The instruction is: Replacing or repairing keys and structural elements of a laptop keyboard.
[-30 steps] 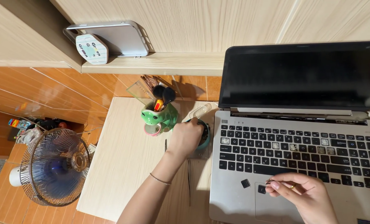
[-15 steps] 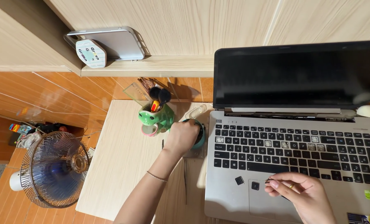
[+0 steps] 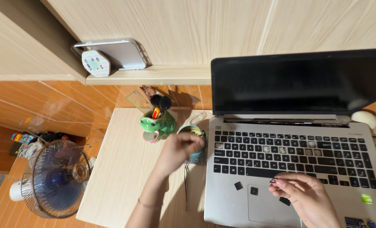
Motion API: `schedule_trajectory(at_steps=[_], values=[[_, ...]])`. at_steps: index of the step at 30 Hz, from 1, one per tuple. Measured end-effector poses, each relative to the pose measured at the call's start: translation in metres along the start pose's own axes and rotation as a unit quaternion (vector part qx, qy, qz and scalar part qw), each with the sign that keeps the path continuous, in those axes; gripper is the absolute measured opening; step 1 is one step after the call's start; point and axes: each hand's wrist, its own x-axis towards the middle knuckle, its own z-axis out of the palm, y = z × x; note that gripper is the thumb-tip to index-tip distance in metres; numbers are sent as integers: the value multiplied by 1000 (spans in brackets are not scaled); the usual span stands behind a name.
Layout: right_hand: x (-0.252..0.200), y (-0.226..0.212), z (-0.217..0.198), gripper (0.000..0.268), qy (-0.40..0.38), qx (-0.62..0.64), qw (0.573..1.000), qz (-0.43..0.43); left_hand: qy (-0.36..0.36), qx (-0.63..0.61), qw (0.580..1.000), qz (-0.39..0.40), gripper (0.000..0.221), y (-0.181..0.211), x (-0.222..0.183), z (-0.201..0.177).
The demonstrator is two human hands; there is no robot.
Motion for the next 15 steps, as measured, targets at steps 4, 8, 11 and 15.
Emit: schedule_trajectory(at_steps=[4, 8, 11, 15], values=[[-7, -8, -4, 21, -38, 83, 996, -15, -127, -350, 921, -116, 8, 34, -29, 33], [-23, -19, 0, 18, -56, 76, 995, -20, -197, -439, 868, -122, 7, 74, -46, 66], [-37, -29, 0, 15, -74, 54, 996, -10, -244, -472, 840, -109, 9, 102, -47, 77], [-53, -43, -1, 12, -108, 71, 992, -8, -282, -472, 830, -93, 10, 126, -53, 86]])
